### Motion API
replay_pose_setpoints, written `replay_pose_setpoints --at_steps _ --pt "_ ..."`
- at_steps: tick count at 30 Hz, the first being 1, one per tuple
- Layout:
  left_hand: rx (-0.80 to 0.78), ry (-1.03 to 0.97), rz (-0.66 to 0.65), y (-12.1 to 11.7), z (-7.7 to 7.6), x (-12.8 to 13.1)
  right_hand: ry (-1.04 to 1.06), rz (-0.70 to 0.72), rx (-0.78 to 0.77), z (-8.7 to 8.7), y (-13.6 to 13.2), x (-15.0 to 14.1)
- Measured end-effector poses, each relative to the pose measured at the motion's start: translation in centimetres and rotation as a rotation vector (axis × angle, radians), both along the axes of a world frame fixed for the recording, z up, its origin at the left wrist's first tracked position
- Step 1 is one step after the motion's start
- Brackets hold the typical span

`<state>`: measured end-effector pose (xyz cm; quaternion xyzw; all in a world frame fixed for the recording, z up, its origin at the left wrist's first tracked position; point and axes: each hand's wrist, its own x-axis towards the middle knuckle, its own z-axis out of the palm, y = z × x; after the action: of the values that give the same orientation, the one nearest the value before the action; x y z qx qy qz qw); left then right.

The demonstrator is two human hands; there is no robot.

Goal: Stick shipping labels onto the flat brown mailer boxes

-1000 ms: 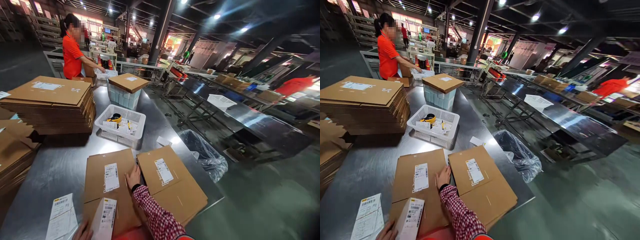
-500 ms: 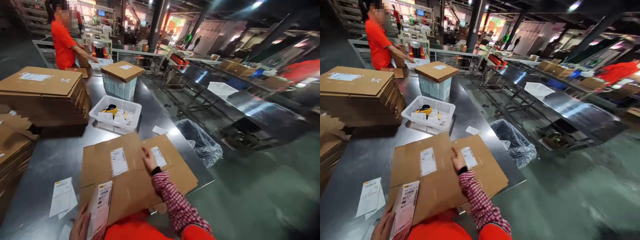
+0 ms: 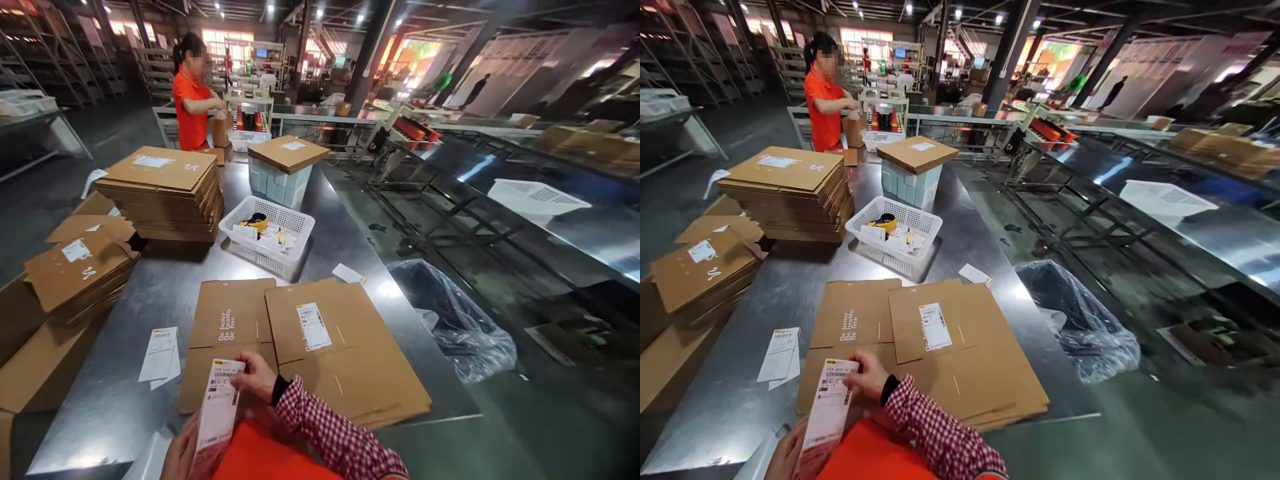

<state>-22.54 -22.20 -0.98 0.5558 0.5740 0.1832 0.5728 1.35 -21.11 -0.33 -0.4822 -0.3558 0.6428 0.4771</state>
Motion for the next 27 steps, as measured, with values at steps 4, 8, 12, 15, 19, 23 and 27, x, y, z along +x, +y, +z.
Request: replay_pose_setpoints --at_steps 4,8,12,15,19,23,27 --pt "-0.007 -0.060 0.100 1.7 1.6 -1.5 -0.125 0.045 0.038 0.6 -0.2 -1.4" --pt "0.097 -0.102 0.031 3.7 5.4 1.2 -0.267 0.190 0.076 1.7 0.3 -2.1" --pt "0.142 -0.072 -0.031 5.0 6.5 3.6 -0.132 0.033 -0.035 1.8 1.1 -3.4" --pt "0.131 -0.066 0.020 5.6 5.1 3.7 -0.164 -0.104 -0.060 1.0 1.3 -4.5" --pt "0.062 0.005 0.020 6.4 3.3 2.9 -0.247 -0.234 -0.042 -0.6 1.6 -5.5" --pt "0.154 0.063 -0.105 6.9 1.9 1.0 -0.432 -0.346 -0.015 -1.9 4.2 -2.8" --pt "0.224 0.235 -0.325 6.8 -1.0 -1.9 -0.748 -0.479 -0.014 -2.7 9.3 3.4"
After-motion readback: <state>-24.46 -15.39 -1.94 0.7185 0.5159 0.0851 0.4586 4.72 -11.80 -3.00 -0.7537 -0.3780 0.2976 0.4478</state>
